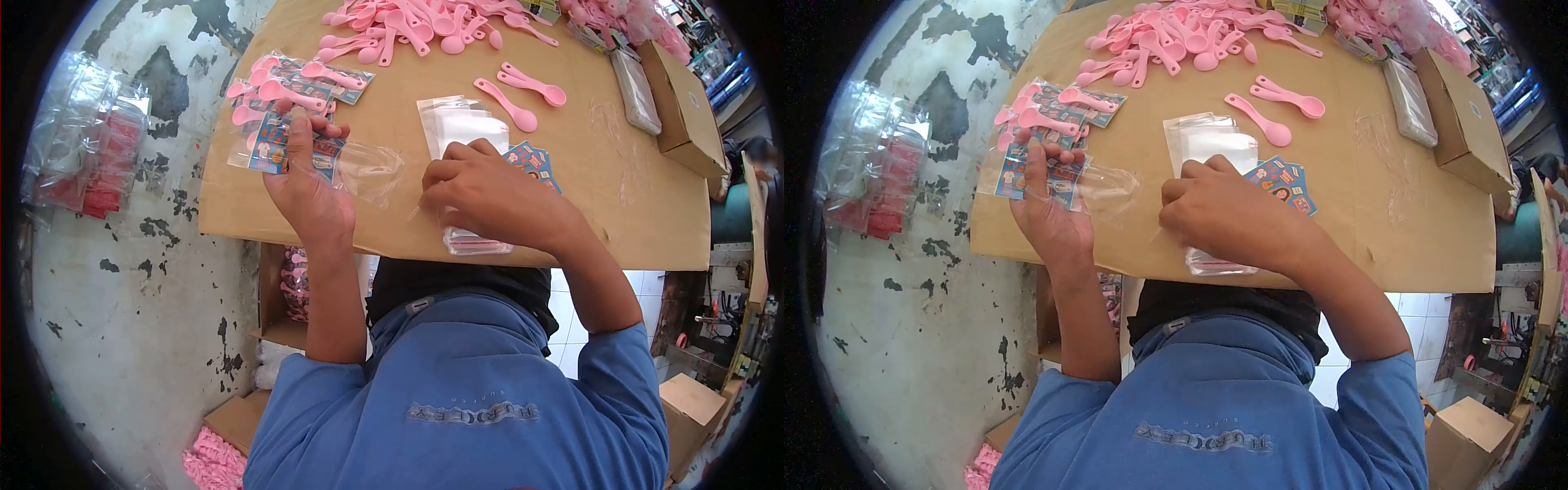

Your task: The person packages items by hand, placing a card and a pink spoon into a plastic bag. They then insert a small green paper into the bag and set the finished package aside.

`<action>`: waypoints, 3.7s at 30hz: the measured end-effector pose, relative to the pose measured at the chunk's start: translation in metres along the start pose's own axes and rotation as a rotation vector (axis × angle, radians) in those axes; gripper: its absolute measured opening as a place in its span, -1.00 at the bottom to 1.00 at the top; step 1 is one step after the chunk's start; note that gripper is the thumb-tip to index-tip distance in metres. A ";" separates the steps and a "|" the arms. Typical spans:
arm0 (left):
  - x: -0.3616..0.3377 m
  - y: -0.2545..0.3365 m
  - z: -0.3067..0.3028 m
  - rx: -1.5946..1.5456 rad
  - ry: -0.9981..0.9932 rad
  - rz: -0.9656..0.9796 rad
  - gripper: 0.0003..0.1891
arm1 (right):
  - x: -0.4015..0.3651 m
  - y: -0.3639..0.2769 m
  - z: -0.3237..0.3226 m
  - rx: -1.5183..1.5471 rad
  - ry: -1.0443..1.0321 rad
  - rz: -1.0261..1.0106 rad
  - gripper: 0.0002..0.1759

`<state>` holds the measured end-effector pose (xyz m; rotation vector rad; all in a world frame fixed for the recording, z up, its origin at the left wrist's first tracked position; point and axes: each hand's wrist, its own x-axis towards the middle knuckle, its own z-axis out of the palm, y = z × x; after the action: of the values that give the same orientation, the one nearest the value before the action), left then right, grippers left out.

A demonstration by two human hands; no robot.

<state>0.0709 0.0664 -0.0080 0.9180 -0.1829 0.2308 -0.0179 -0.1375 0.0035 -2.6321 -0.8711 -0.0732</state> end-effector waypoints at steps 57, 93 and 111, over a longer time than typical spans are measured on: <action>-0.030 -0.010 0.027 0.244 -0.030 0.248 -0.66 | 0.030 -0.054 0.001 0.869 0.577 0.261 -0.87; -0.004 -0.031 0.024 -0.337 -0.038 -0.386 -0.61 | -0.110 0.026 -0.034 0.216 0.702 0.621 -0.75; -0.020 -0.037 0.018 -0.352 0.001 -0.296 -0.54 | -0.047 -0.016 -0.015 1.131 0.669 0.568 -0.58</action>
<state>0.0610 0.0280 -0.0312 0.5845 -0.0805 -0.0753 -0.0641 -0.1575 0.0155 -1.5043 0.1163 -0.2161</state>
